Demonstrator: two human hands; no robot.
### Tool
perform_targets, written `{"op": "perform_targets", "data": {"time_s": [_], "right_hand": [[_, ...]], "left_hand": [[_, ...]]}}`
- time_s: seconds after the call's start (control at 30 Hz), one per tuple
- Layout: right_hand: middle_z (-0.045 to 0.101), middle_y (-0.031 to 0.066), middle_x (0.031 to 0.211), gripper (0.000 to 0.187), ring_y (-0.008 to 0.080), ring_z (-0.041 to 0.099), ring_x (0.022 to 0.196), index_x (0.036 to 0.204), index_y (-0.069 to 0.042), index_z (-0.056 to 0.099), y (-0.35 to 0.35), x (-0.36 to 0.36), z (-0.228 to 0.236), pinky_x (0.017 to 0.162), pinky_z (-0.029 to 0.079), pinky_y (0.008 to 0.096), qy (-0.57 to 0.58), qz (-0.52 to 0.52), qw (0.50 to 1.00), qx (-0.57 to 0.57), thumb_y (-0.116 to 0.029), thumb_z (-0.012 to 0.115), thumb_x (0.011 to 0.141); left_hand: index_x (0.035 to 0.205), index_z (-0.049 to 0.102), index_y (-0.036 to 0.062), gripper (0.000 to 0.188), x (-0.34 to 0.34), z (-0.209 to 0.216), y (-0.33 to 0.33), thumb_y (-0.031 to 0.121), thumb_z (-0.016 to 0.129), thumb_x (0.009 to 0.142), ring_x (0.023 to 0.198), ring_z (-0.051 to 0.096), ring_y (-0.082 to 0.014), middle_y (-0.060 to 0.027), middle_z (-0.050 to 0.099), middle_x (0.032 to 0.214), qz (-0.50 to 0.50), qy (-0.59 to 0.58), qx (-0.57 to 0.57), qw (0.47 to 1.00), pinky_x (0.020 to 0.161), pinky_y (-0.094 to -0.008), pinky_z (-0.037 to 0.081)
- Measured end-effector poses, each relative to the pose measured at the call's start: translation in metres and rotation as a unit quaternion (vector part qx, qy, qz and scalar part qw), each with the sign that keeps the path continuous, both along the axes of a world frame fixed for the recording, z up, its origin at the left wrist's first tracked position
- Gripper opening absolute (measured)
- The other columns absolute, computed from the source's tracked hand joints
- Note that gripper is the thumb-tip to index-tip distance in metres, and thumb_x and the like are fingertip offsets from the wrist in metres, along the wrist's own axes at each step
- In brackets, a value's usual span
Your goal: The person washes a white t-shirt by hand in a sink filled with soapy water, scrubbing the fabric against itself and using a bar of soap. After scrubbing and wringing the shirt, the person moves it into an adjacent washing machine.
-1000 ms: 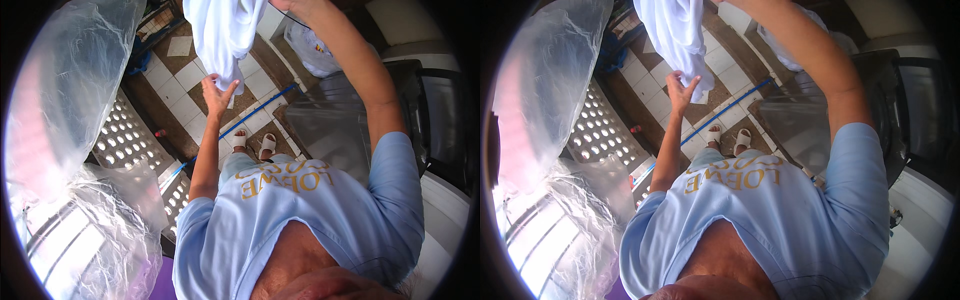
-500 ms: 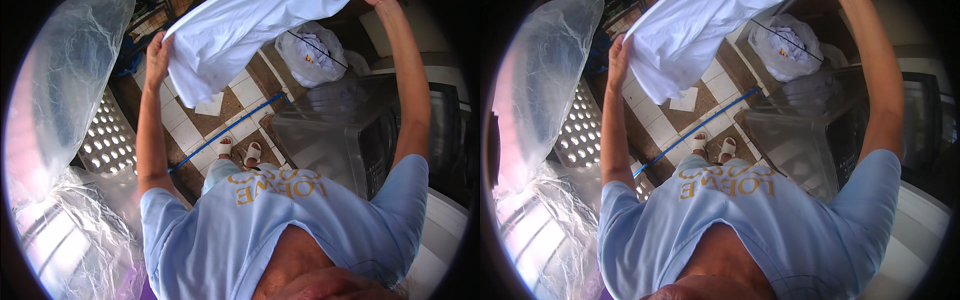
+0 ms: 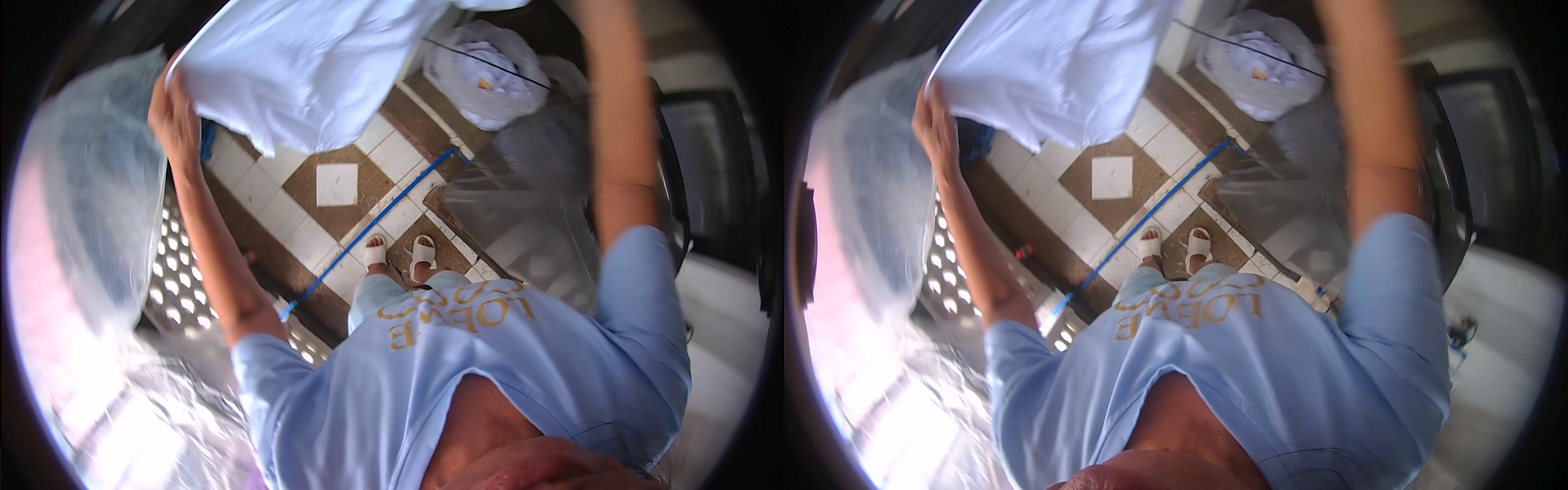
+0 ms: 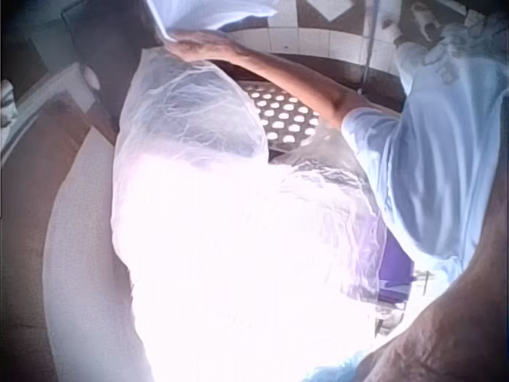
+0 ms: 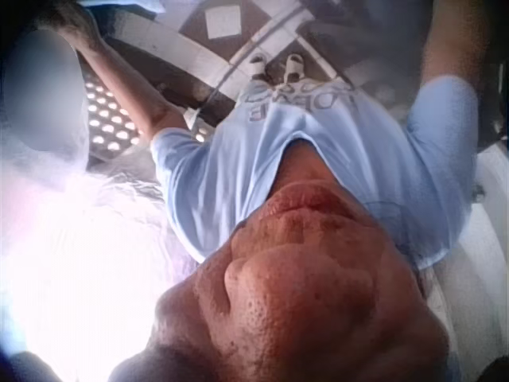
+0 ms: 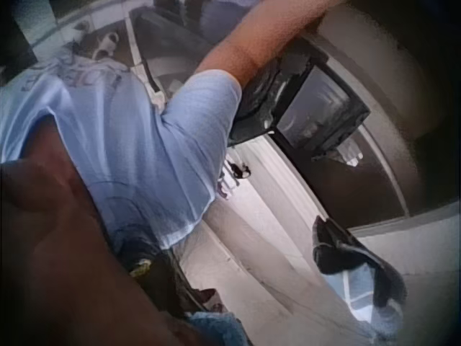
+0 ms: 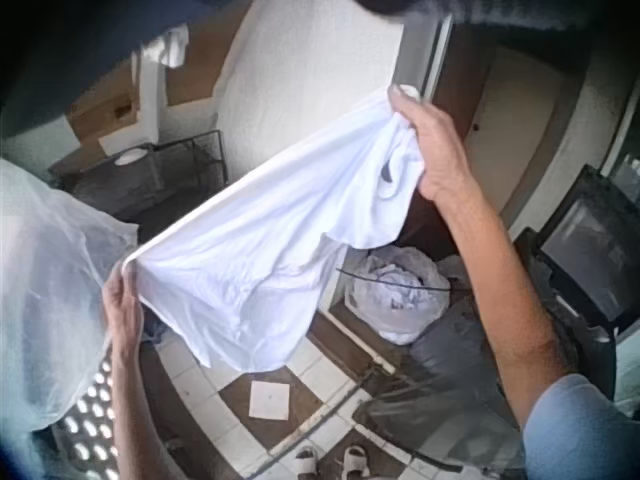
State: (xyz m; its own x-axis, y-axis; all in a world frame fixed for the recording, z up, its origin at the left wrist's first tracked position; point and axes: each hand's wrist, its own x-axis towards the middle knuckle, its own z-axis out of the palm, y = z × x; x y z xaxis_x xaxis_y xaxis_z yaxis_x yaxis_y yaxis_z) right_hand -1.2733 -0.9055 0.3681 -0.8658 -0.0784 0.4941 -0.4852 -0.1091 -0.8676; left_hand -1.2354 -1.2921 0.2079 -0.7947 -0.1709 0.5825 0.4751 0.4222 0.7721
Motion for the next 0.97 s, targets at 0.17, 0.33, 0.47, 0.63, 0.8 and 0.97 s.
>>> {"op": "perform_targets", "data": {"time_s": [0.17,0.33,0.47,0.63,0.8,0.97], "right_hand": [[0.065,0.0067,0.075,0.027,0.0162,0.059,0.066,0.090,-0.002,0.067,-0.075,0.007,-0.229,0.062,0.048,0.0326,-0.180,-0.073,0.924,0.330,-0.028,0.067,0.081],[0.065,0.0083,0.079,0.025,0.0169,0.064,0.068,0.091,-0.001,0.064,-0.040,0.041,-0.264,0.060,0.053,0.0301,-0.321,-0.116,0.934,-0.105,-0.025,0.066,0.083],[0.067,0.0083,0.083,0.028,0.0160,0.065,0.071,0.093,-0.001,0.065,-0.013,0.058,-0.273,0.064,0.054,0.0301,-0.324,-0.151,0.923,-0.139,-0.027,0.068,0.083],[0.066,0.0066,0.093,0.040,0.0155,0.065,0.084,0.104,-0.001,0.063,0.013,0.079,-0.258,0.076,0.054,0.0301,-0.307,-0.129,0.940,-0.075,-0.034,0.071,0.081],[0.063,0.0035,0.078,0.021,0.0130,0.062,0.071,0.090,-0.005,0.064,0.013,0.094,-0.231,0.060,0.050,0.0281,-0.316,-0.134,0.934,-0.103,-0.025,0.062,0.088],[0.063,0.0039,0.077,0.021,0.0120,0.061,0.073,0.091,-0.005,0.064,0.029,0.112,-0.247,0.067,0.050,0.0280,-0.221,-0.187,0.957,0.032,-0.025,0.065,0.087]], "left_hand": [[0.079,0.057,-0.0026,0.027,-0.005,-0.167,0.010,0.018,0.051,0.096,0.065,0.045,-0.0126,0.0004,0.051,0.070,-0.056,-0.196,-0.059,0.977,0.063,-0.0292,0.042],[0.076,0.053,0.0019,0.038,0.002,-0.147,0.007,0.033,0.048,0.098,0.063,0.035,-0.0057,0.0070,0.042,0.069,-0.034,-0.162,0.100,0.981,0.055,-0.0241,0.030],[0.069,0.045,0.0102,0.037,-0.004,-0.135,0.003,0.032,0.049,0.098,0.061,0.029,-0.0024,0.0092,0.036,0.065,-0.044,-0.144,0.139,0.979,0.052,-0.0211,0.021],[0.063,0.045,0.0119,0.042,-0.001,-0.107,-0.001,0.036,0.053,0.096,0.054,0.026,-0.0025,0.0108,0.033,0.058,-0.073,-0.200,0.113,0.970,0.047,-0.0224,0.020],[0.067,0.053,0.0102,0.039,0.005,-0.106,-0.010,0.036,0.053,0.096,0.055,0.031,-0.0013,0.0100,0.039,0.059,-0.085,-0.202,0.104,0.970,0.048,-0.0210,0.024],[0.105,0.065,-0.0002,0.036,0.044,-0.083,0.055,0.031,0.049,0.097,0.088,0.060,-0.0110,-0.0099,0.069,0.093,-0.154,-0.162,0.109,0.969,0.081,-0.0202,0.043]]}}
